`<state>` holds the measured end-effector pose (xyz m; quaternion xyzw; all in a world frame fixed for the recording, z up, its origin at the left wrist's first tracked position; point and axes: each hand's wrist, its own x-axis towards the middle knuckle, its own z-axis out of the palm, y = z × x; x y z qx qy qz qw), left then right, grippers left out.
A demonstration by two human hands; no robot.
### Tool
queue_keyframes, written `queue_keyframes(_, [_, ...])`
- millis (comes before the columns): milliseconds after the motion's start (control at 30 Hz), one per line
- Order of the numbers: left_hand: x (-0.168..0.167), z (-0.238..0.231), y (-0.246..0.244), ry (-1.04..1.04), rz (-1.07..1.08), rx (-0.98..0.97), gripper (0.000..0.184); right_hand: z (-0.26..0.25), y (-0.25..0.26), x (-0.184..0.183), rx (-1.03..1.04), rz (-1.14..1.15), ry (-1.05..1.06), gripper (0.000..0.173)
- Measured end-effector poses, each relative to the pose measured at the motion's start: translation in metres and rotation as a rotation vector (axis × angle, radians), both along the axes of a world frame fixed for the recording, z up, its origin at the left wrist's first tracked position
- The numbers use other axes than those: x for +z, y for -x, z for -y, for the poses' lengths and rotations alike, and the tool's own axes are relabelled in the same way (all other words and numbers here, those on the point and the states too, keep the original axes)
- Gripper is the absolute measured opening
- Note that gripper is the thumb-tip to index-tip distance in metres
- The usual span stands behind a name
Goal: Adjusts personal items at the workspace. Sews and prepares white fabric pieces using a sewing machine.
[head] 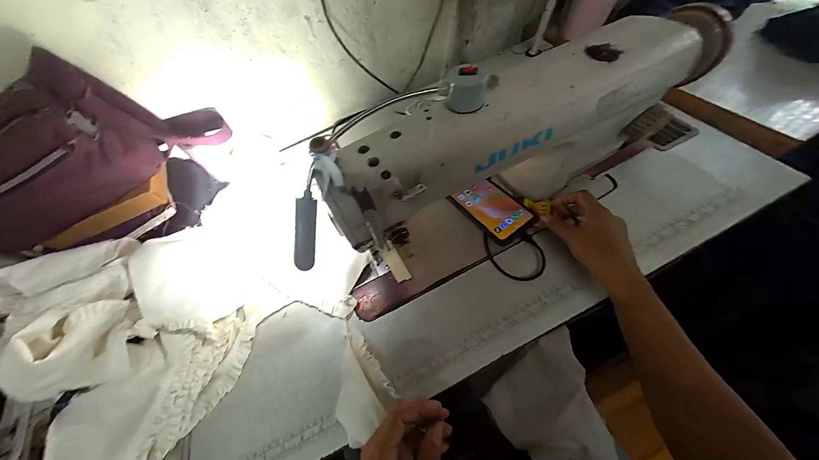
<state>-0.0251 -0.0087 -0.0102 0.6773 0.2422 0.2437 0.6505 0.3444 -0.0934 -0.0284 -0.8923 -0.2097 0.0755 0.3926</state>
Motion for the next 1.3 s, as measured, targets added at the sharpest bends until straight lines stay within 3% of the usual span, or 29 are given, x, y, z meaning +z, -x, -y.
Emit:
queue_keyframes(100, [-0.009, -0.006, 0.026, -0.233, -0.034, 0.218, 0.013, 0.021, 0.011, -0.006, 0.055, 0.131, -0.062, 0.048])
queue_keyframes(233, [-0.026, -0.005, 0.066, -0.330, -0.178, 0.473, 0.007, 0.045, 0.057, 0.004, 0.148, 0.124, -0.199, 0.032])
queue_keyframes(367, [-0.041, 0.011, 0.082, -0.320, -0.396, 0.444, 0.019, 0.047, 0.115, 0.005, 0.423, -0.034, -0.212, 0.026])
queue_keyframes(500, [-0.048, 0.010, 0.081, -0.608, -0.412, 0.544, 0.022, 0.033, 0.152, 0.004, 0.681, -0.014, -0.175, 0.020])
queue_keyframes(667, [-0.009, -0.076, 0.100, -0.955, -0.453, 0.772, 0.028, 0.015, 0.164, -0.001, 0.782, 0.025, -0.187, 0.018])
queue_keyframes(900, [0.054, -0.177, 0.080, -1.024, -0.501, 0.786, 0.033, 0.008, 0.163, -0.015, 0.721, 0.158, -0.152, 0.017])
queue_keyframes(1000, [0.058, -0.199, 0.065, -1.014, -0.511, 0.734, 0.035, 0.019, 0.142, -0.008, 0.550, 0.316, -0.166, 0.020])
queue_keyframes(1133, [0.049, -0.196, 0.051, -1.060, -0.490, 0.678, 0.032, 0.050, 0.043, 0.015, 0.201, 0.444, -0.037, 0.038])
queue_keyframes(1200, [0.041, -0.191, 0.048, -1.058, -0.483, 0.658, 0.031, 0.054, 0.004, 0.014, 0.152, 0.392, 0.099, 0.043])
queue_keyframes(1300, [0.031, -0.187, 0.044, -1.041, -0.450, 0.657, 0.030, 0.044, -0.024, -0.015, 0.142, 0.376, 0.233, 0.038])
